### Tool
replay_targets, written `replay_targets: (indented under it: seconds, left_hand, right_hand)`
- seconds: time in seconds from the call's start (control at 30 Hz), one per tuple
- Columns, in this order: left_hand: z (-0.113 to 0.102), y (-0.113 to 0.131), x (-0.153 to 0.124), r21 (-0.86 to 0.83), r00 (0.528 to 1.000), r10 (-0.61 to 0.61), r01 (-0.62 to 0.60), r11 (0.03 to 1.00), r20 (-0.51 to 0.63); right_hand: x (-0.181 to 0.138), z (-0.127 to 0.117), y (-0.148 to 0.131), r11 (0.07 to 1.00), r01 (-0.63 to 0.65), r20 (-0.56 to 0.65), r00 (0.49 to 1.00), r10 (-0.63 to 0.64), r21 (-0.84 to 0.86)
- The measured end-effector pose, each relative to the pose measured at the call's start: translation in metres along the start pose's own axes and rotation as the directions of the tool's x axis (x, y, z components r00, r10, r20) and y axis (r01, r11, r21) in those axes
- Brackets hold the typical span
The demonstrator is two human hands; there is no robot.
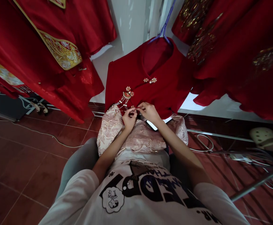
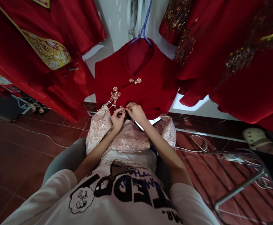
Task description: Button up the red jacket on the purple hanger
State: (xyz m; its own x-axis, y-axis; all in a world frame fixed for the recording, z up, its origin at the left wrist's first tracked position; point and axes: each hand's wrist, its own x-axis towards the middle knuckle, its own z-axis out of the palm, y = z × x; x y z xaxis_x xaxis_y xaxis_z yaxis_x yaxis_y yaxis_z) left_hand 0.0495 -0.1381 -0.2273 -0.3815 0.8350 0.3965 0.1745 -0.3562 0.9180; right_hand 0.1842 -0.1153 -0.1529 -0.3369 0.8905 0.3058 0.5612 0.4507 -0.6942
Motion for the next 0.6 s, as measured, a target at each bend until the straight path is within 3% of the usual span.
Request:
replay_targets:
  seconds: [0.27,0.6]
  left_hand:
    - [-0.001,0.003,-0.001,-0.008,0.996,0.094,-0.094,0.996,0.001]
    - [-0.002,-0.005,0.000,0.074,0.999,0.052,-0.053,0.996,0.013]
  right_hand:
    - [-0.001,0.004,0.004,1.000,0.012,-0.028,1.000,-0.012,0.005]
    - [-0.003,0.015,0.009,0.999,0.033,-0.072,0.997,-0.035,-0.036]
